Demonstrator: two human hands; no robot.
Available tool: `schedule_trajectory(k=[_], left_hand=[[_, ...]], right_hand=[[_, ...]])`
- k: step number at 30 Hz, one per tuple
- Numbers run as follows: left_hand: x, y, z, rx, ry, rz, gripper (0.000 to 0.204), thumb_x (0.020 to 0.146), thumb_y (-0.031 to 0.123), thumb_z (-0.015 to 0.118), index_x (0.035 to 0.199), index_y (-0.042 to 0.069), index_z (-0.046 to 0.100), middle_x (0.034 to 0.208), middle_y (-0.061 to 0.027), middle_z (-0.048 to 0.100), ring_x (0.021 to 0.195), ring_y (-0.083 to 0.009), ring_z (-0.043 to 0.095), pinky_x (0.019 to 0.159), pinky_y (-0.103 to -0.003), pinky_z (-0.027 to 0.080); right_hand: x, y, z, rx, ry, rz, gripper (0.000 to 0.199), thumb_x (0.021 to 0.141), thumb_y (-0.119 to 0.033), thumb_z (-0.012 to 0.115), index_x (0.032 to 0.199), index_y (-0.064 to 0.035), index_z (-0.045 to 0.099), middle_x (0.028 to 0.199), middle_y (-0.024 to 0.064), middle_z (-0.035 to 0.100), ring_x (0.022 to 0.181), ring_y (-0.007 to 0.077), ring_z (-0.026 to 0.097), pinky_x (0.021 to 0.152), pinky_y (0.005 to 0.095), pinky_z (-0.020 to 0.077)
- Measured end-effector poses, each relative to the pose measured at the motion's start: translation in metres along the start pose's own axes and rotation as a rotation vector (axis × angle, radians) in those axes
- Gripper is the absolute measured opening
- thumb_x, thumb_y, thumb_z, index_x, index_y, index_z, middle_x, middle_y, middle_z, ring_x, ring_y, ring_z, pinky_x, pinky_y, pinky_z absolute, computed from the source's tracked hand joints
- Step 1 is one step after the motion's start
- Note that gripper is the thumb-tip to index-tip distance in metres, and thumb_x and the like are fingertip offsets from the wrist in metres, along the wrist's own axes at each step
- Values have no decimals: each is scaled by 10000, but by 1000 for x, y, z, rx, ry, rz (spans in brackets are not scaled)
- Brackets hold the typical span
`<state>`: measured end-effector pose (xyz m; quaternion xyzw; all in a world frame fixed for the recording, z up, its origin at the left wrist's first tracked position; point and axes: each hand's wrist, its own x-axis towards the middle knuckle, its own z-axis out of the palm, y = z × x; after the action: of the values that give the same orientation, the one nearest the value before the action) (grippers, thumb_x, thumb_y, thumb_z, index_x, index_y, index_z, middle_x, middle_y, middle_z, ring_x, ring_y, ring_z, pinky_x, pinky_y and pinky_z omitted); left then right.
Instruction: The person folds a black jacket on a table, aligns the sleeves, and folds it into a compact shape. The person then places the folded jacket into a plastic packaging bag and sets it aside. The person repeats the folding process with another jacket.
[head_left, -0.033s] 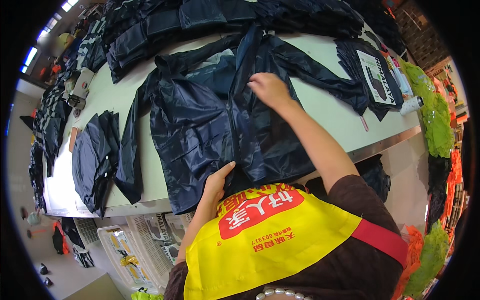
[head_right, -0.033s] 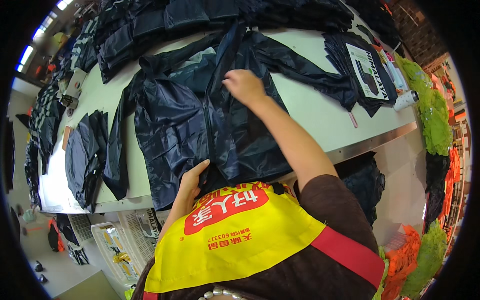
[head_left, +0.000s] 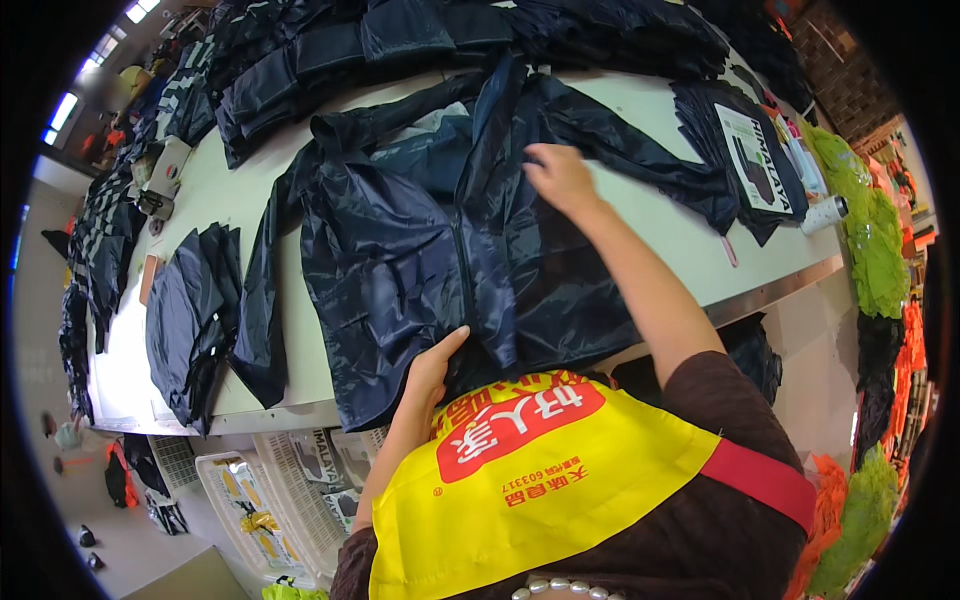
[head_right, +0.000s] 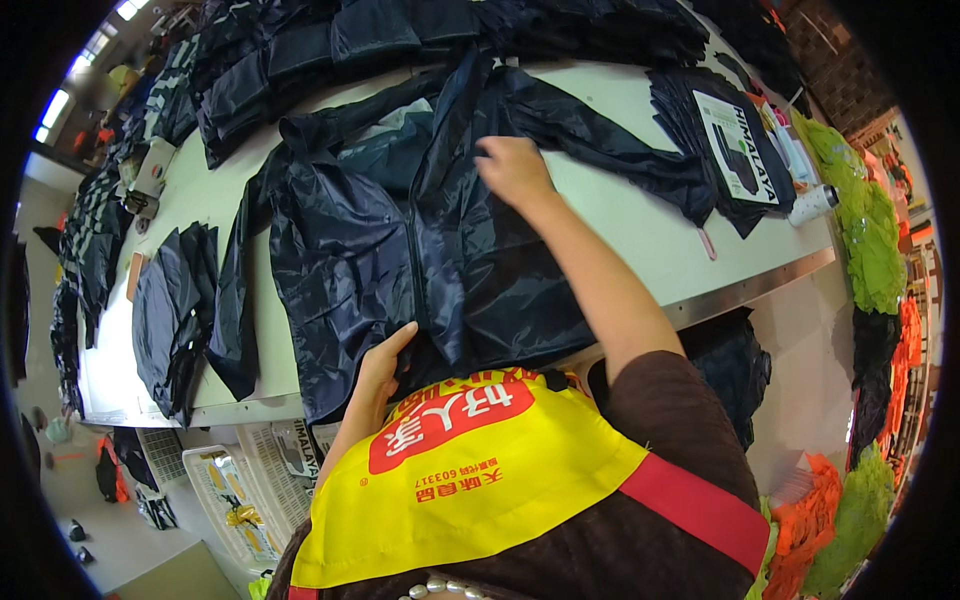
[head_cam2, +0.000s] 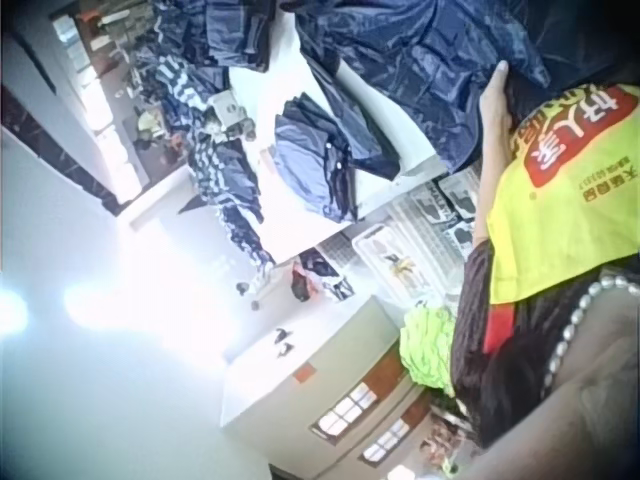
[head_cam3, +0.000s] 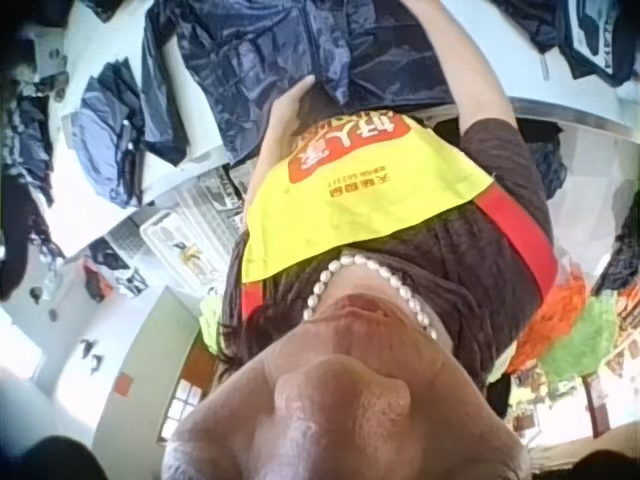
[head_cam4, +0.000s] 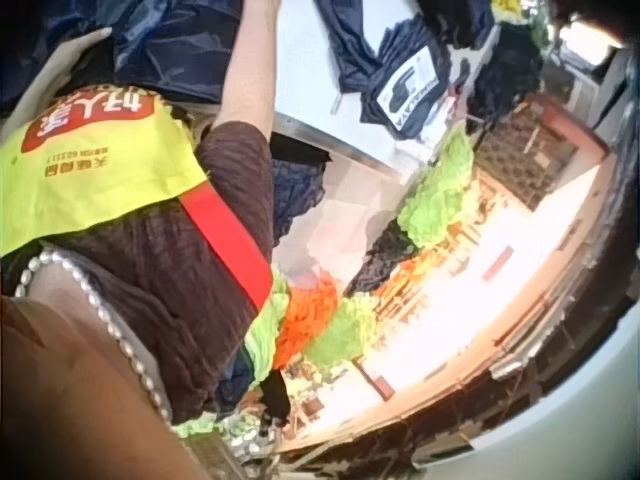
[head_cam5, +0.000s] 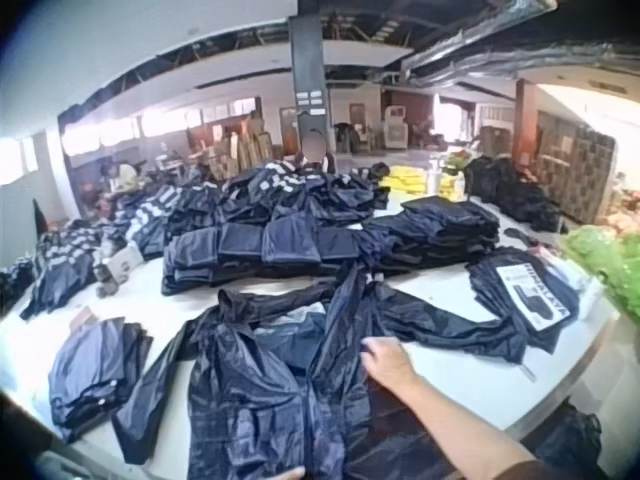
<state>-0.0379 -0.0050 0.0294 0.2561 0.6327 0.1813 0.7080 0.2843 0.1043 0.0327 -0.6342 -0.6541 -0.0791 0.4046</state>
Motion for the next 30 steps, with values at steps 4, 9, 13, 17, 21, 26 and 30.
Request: schedule_trajectory(k=[4, 9, 13, 17, 21, 26, 30], left_hand=[[22, -8, -11, 28, -15, 15, 574, 697, 323, 786, 1090, -59, 617, 1080, -145, 643, 939, -247, 618, 882, -295, 451], [60, 23, -45, 323, 165, 103, 562, 761, 404, 687, 1109, -34, 629, 1148, -171, 611, 1046, -277, 558, 957, -338, 380], [142, 59, -162, 497, 319, 250, 409, 789, 395, 667, 974, 33, 699, 914, -95, 688, 840, -263, 626, 777, -366, 465], [161, 105, -238, 1028, 642, 465, 488, 820, 397, 616, 1112, 5, 620, 1142, -225, 605, 1066, -359, 572, 915, -377, 428], [174, 112, -251, 969, 565, 528, 481, 749, 255, 685, 1145, -5, 597, 1146, -212, 611, 1081, -351, 568, 900, -373, 441], [118, 120, -220, 860, 404, 578, 495, 680, 171, 718, 1113, -33, 595, 1034, -200, 654, 947, -317, 623, 842, -358, 460], [71, 117, -191, 703, 265, 603, 451, 688, 120, 678, 1107, -28, 598, 1007, -90, 649, 893, -201, 606, 811, -304, 464]], right_hand=[[-48, 123, -78, -992, -333, 302, 277, 856, -126, 467, 1118, -116, 554, 1216, 106, 528, 1171, 292, 434, 876, 507, 360], [-58, 211, -149, -1047, -534, 168, 226, 818, -79, 514, 1018, -93, 619, 857, 63, 637, 865, 256, 616, 905, 494, 369], [-10, 106, -188, -541, -255, -157, 377, 786, 3, 493, 1126, -133, 587, 816, 123, 535, 731, 343, 583, 655, 422, 479], [-78, 4, -240, -538, -866, 29, 431, 765, -5, 521, 1168, -153, 553, 875, 144, 534, 779, 354, 581, 647, 435, 493], [-222, -35, -259, -324, -1507, 318, 296, 785, -183, 581, 1072, -122, 620, 925, 170, 628, 872, 341, 615, 751, 446, 505], [-168, -91, -197, 59, -1196, 415, 190, 868, -194, 545, 901, -16, 606, 888, 192, 642, 842, 363, 617, 719, 390, 504], [-87, -94, -85, 234, -377, 185, 302, 858, -48, 492, 1129, 81, 525, 1093, 279, 560, 991, 399, 571, 870, 394, 465]])
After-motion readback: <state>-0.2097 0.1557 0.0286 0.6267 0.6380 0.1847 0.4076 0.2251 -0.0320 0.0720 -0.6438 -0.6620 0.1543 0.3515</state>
